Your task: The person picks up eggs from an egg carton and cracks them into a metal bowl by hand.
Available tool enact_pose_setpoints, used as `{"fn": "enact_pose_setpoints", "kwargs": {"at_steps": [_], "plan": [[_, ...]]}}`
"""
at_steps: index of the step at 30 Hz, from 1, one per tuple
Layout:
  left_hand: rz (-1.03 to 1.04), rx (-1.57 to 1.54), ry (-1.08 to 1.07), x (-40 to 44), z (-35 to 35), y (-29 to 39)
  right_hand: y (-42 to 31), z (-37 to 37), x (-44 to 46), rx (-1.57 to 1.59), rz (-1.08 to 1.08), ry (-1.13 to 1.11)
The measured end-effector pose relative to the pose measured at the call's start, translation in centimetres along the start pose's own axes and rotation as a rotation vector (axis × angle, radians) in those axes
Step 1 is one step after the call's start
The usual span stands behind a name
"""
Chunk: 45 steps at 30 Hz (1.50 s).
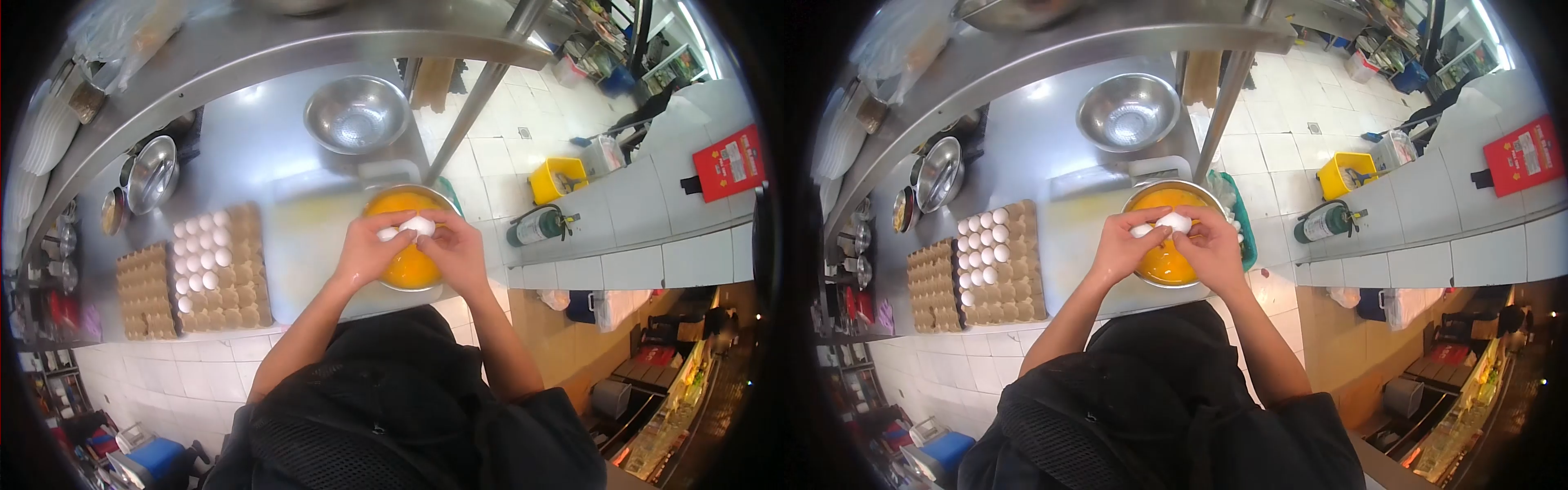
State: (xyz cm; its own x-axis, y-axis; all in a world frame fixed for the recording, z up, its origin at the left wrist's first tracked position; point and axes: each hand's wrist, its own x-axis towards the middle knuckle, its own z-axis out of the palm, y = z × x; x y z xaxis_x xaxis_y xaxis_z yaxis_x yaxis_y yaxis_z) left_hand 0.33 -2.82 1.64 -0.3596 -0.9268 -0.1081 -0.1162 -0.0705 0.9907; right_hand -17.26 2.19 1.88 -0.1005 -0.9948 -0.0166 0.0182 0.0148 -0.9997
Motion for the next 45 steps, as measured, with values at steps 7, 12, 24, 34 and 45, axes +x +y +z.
{"fn": "enact_pose_setpoints", "kwargs": {"at_steps": [7,12,24,34,45], "plan": [[0.151,0.056,-0.050,0.5,-0.8,0.2,-1.8,-0.4,0.2,-0.373,-0.247,0.014],[0.241,0.158,-0.094,0.9,-0.6,0.1,-2.7,0.2,-0.5,-0.508,-0.402,0.034],[0.034,0.342,0.508,-3.9,-12.7,-1.7,4.1,-9.4,2.8,0.337,-0.026,0.474],[-0.700,1.168,0.820,-21.4,-37.4,-17.7,12.5,-13.4,1.9,-0.210,0.228,0.611],[-0.245,0.288,0.986,-18.1,-30.2,-10.0,-0.2,-5.9,0.7,-0.247,-0.192,0.467]]}}
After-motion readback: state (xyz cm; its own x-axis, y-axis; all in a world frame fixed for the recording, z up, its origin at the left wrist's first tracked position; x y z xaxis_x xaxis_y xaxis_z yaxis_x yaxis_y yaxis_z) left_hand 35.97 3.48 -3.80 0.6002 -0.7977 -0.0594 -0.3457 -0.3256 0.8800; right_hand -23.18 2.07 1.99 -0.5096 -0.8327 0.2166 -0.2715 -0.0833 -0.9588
